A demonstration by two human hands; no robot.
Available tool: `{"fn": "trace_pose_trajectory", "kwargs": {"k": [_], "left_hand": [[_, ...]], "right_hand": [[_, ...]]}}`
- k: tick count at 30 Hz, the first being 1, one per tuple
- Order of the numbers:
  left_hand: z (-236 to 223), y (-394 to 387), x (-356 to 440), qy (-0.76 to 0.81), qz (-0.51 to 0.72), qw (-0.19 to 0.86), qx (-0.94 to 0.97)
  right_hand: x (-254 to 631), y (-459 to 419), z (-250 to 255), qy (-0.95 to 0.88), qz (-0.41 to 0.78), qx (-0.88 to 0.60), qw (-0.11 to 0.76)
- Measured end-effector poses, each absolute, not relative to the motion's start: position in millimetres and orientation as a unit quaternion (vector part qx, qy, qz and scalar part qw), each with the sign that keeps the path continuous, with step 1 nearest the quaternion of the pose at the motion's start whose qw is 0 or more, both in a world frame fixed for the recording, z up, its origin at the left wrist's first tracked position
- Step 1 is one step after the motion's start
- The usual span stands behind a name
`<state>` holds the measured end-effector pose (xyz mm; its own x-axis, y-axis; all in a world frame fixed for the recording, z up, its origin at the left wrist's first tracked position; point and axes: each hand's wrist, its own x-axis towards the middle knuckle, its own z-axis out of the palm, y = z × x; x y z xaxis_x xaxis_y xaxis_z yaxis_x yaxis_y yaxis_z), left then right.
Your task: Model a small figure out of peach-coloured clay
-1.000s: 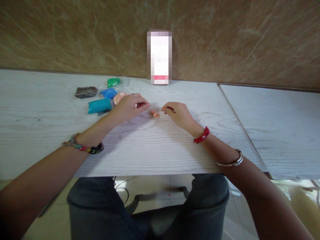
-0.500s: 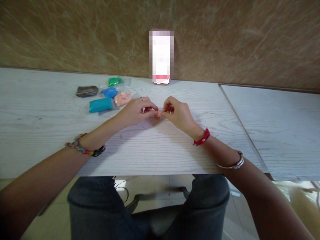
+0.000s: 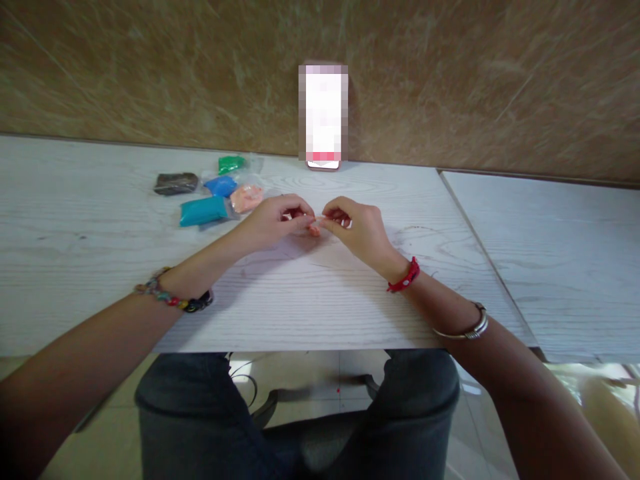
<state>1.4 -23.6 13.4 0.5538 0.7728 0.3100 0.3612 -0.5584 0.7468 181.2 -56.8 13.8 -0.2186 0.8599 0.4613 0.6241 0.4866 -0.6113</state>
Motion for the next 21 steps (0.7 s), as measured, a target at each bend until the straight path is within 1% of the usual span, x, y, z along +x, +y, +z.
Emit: {"fn": "trace_pose_trajectory", "kwargs": {"k": [3,5,8,13,18,21], "left_hand": [[12.6,-24.3,2.7,0.344,0.321,0.378,0.797],[11.5,-24.3,3.3,0.341,0.321,0.395,0.791],[10.2,-23.8,3.6,0.34,0.327,0.392,0.79],[14.0,-25.6,3.4,0.343,0.364,0.341,0.796],[19.0,-28.9,4.7,0.329,0.371,0.35,0.795],[18.4,-29.3,6.0,0.332,0.362,0.383,0.782]], "right_hand": [[180.8,-57.0,13.9,-0.768,0.13,-0.489,0.393],[180.1,-57.7,14.7,-0.775,0.117,-0.486,0.386],[178.8,-58.9,15.7,-0.785,0.117,-0.478,0.377],[177.0,-58.9,14.2,-0.787,0.143,-0.466,0.378],[174.6,-58.2,11.7,-0.76,0.17,-0.485,0.398],[172.7,-58.6,11.1,-0.749,0.177,-0.491,0.408]]}}
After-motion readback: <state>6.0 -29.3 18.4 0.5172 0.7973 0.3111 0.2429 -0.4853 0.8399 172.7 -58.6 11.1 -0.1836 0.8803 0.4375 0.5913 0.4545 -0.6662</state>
